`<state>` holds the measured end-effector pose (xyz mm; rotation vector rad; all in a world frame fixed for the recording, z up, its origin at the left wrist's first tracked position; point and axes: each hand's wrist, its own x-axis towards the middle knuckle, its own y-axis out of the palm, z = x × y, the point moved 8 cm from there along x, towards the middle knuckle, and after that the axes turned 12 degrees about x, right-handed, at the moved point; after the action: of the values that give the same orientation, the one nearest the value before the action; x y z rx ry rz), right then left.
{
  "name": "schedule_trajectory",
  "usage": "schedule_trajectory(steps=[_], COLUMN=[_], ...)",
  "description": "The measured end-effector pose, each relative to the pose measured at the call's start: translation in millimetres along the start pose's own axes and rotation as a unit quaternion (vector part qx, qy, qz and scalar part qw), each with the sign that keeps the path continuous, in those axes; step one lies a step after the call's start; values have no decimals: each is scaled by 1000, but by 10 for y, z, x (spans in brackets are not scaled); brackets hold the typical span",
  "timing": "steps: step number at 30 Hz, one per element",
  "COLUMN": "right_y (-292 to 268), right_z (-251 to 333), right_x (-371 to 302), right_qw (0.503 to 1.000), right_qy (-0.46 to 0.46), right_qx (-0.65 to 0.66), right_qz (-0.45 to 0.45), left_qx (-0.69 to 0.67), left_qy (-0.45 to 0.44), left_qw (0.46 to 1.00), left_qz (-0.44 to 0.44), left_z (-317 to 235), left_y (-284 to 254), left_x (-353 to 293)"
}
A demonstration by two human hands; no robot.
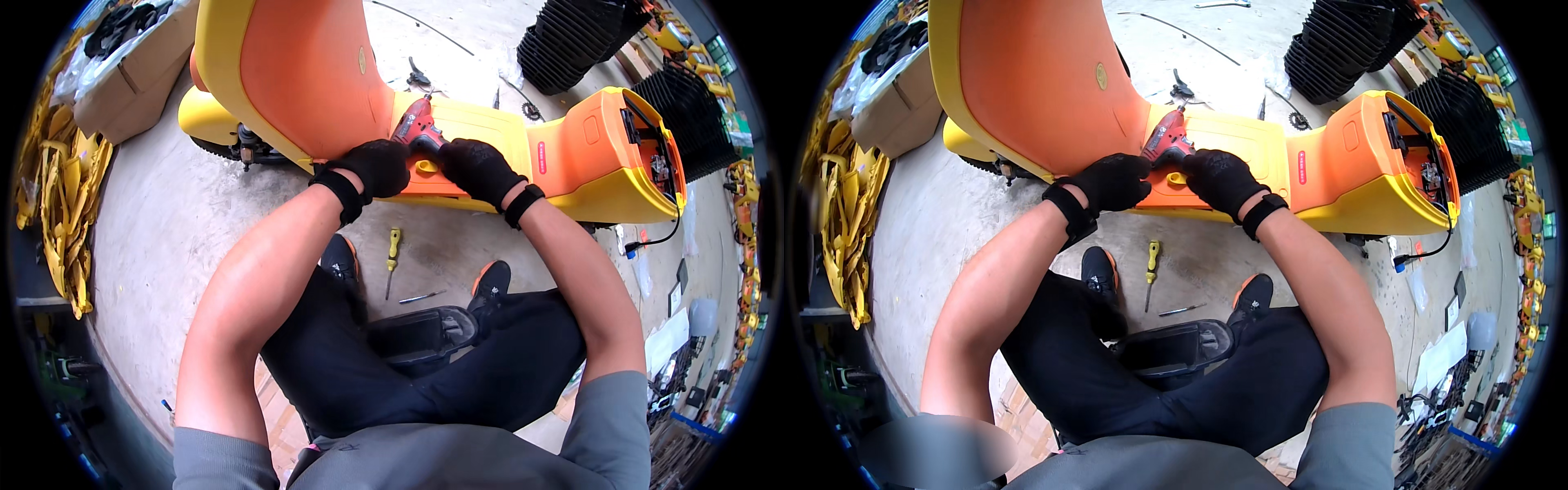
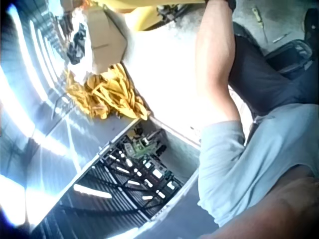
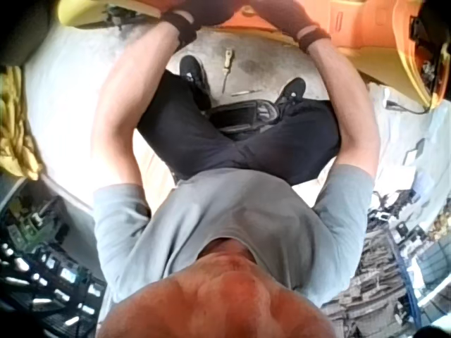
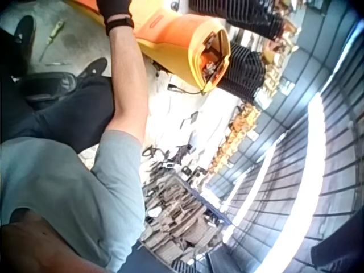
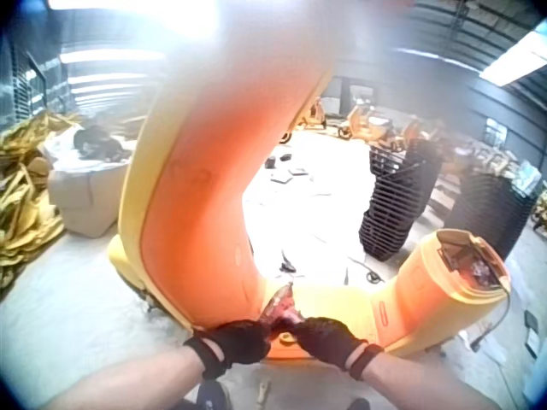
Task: The person attaches a plastic component to the body of a yellow and orange electric scooter by hand and secures it using a power drill.
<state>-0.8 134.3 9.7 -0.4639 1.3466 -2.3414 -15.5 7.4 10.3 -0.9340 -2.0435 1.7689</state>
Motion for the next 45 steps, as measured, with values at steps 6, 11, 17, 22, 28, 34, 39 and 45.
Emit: schedule_trajectory(steps=[6,11,17,22,28,34,39,45], right_y=[577,722,790,865,665,157,-219,-275], right_z=[51,-32,-75,-48,11,-227,-168,-34], right_x=[96,109,119,103,117,242,191,109], right_qw=[997,997,995,990,1000,864,767,715], right_qy=[-67,-66,-69,-107,-18,114,155,159], right_qx=[-30,-44,-66,-90,9,487,620,681], right_qz=[-11,-9,-12,-20,22,-65,-50,-13], left_qx=[3,-13,-23,-3,-11,-66,-173,-245], left_qy=[47,39,32,45,35,-8,-11,46], left_qw=[999,998,998,997,997,998,976,949], left_qz=[26,49,55,55,70,-10,-130,-193], left_z=[-188,-175,-39,-28,-14,54,26,-132], left_y=[101,17,157,187,145,-5,-338,-537], left_x=[-39,-84,-26,6,2,79,73,7])
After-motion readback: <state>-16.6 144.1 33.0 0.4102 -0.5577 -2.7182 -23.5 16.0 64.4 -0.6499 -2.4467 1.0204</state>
